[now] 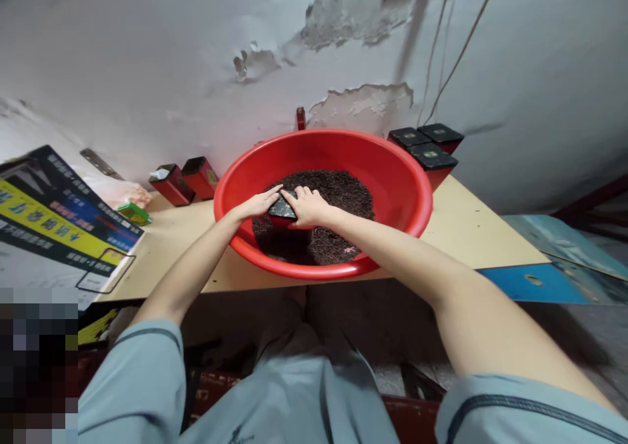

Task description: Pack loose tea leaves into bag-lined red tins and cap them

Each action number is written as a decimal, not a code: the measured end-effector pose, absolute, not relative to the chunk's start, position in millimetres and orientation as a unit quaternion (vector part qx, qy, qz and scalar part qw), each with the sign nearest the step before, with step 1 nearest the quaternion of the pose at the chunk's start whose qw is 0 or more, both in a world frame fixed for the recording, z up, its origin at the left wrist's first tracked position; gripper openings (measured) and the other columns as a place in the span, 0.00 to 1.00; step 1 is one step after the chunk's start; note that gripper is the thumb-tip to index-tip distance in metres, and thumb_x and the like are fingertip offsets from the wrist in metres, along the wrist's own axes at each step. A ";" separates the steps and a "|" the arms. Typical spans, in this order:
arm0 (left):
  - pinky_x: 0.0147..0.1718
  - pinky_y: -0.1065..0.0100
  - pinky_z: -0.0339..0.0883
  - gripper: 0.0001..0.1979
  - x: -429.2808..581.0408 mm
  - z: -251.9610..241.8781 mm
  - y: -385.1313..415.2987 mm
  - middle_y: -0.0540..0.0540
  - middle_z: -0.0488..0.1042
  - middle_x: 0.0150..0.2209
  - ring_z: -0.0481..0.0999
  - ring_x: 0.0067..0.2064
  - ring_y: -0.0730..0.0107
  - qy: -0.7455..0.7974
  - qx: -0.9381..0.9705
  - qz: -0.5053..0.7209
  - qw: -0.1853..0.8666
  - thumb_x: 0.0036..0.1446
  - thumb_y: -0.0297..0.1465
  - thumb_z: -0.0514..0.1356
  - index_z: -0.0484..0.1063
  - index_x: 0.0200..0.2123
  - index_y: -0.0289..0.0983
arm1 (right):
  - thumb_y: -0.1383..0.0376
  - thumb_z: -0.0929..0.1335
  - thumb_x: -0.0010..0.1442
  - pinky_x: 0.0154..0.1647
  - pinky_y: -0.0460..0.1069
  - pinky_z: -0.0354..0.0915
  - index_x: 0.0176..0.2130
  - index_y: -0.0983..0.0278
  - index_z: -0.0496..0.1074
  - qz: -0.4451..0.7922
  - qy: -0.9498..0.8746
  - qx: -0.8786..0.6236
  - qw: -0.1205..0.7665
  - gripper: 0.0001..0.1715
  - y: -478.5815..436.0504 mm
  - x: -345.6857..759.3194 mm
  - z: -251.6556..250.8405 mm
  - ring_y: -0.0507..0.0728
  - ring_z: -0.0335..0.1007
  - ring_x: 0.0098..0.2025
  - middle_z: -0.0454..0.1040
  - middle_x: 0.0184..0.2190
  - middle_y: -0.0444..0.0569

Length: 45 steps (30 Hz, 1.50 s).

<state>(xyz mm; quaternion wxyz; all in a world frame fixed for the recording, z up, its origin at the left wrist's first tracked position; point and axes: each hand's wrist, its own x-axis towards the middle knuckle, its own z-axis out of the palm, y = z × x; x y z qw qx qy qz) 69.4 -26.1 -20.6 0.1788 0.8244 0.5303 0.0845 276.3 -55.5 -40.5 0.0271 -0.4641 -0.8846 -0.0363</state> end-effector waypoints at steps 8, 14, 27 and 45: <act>0.71 0.57 0.57 0.38 82.9 -3.1 -31.9 0.31 0.56 0.75 0.60 0.75 0.54 0.459 0.845 0.172 0.214 0.73 0.47 0.47 0.50 0.76 0.28 | 0.51 0.74 0.57 0.58 0.68 0.65 0.75 0.62 0.54 -0.032 -0.859 -0.500 0.104 0.56 -88.3 300.5 2.5 0.76 0.64 0.63 0.65 0.65 0.69; 0.73 0.48 0.54 0.52 173.8 86.8 -17.0 0.32 0.58 0.74 0.59 0.75 0.43 0.215 0.927 0.262 0.159 0.58 0.52 0.66 0.50 0.76 0.36 | 0.52 0.76 0.54 0.57 0.70 0.66 0.69 0.61 0.60 -0.111 -0.798 -0.533 0.261 0.50 -114.5 391.5 74.4 0.75 0.61 0.62 0.65 0.63 0.62; 0.68 0.51 0.63 0.28 515.0 69.8 26.0 0.25 0.52 0.75 0.68 0.70 0.42 0.154 0.944 0.276 0.099 0.69 0.27 0.53 0.61 0.70 0.29 | 0.46 0.69 0.62 0.44 0.71 0.72 0.66 0.67 0.62 -0.295 -0.515 -0.762 0.261 0.43 -83.3 631.5 54.0 0.83 0.56 0.63 0.59 0.63 0.72; 0.69 0.48 0.62 0.38 525.1 -12.9 62.5 0.31 0.49 0.77 0.47 0.78 0.38 0.315 0.940 -0.003 0.128 0.64 0.33 0.61 0.56 0.74 0.31 | 0.55 0.60 0.67 0.74 0.65 0.49 0.61 0.67 0.75 0.020 -0.426 -0.847 0.317 0.32 54.1 680.6 -67.4 0.67 0.58 0.70 0.68 0.65 0.66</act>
